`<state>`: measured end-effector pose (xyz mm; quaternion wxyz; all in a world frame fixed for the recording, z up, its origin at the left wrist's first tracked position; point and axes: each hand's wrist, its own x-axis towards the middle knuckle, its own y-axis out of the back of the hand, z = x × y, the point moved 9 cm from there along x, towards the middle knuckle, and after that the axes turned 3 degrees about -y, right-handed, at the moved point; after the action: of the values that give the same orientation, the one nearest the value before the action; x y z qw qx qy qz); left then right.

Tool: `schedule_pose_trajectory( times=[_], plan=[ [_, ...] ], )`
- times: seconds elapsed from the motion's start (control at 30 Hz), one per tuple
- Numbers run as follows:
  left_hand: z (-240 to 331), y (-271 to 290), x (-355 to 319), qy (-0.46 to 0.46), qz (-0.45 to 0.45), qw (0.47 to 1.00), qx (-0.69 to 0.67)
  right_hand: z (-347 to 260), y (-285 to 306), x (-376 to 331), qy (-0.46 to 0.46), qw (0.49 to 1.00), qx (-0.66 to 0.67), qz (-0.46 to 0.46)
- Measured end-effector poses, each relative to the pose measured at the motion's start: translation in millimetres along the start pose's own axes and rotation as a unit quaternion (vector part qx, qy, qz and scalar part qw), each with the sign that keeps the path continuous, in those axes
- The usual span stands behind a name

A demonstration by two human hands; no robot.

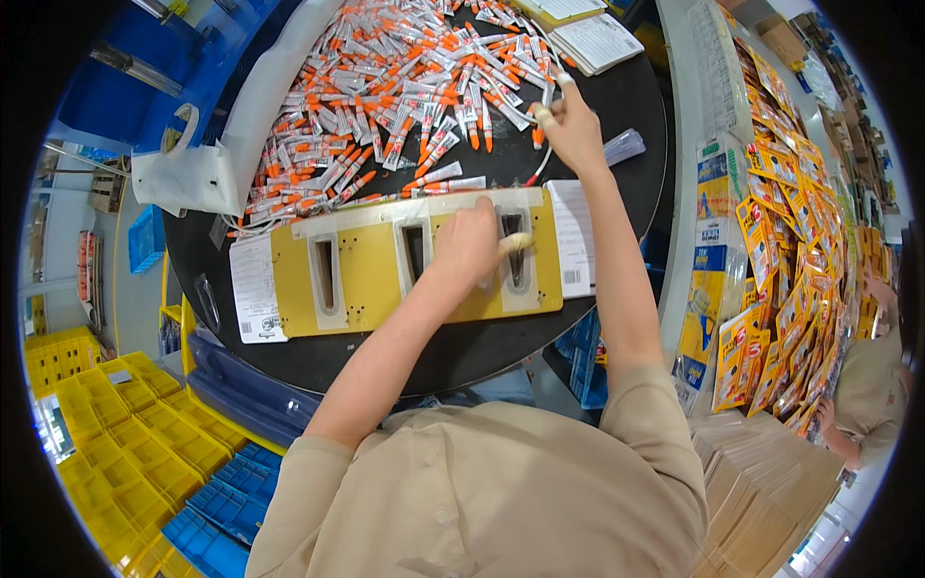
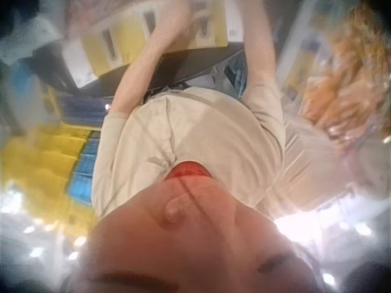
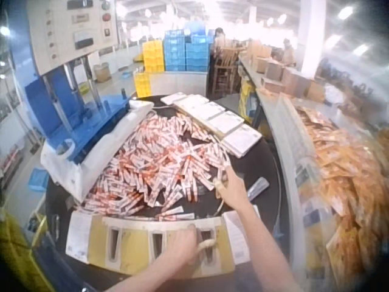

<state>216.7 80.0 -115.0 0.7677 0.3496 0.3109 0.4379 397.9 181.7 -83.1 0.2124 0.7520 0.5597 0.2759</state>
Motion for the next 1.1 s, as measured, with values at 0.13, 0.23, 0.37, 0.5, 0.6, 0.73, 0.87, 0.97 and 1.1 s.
schedule_pose_trajectory(
  times=[0.13,0.23,0.37,0.5,0.6,0.73,0.87,0.97,1.1],
  plan=[
    [-20,13,-23,-0.04,-0.02,0.972,-0.23,-29,-2,-103,-0.021,0.993,0.082,-0.077],
    [-64,35,-43,0.014,0.025,0.959,-0.281,-37,-10,-143,-0.019,0.995,0.008,-0.094],
    [-90,51,-58,-0.002,0.033,0.991,-0.127,-50,-4,-144,0.059,0.994,-0.077,-0.046],
    [-96,54,-60,0.003,0.038,0.999,-0.016,-57,-16,-106,0.038,0.997,-0.061,0.031],
    [-97,63,-63,0.027,0.06,0.997,0.05,-83,-82,-76,0.135,0.989,-0.042,-0.031],
    [-103,72,-75,0.048,0.061,0.995,0.069,-73,-154,-56,0.12,0.944,-0.246,-0.183],
    [-115,82,-96,-0.023,0.095,0.986,-0.135,-81,-123,-55,0.062,0.959,-0.151,-0.232],
    [-144,91,-110,-0.03,0.11,0.96,-0.255,-116,-87,-67,0.09,0.97,-0.023,-0.223],
    [-181,98,-106,0.028,0.084,0.986,-0.144,-137,-119,-123,0.2,0.916,-0.092,-0.335]
  ],
)
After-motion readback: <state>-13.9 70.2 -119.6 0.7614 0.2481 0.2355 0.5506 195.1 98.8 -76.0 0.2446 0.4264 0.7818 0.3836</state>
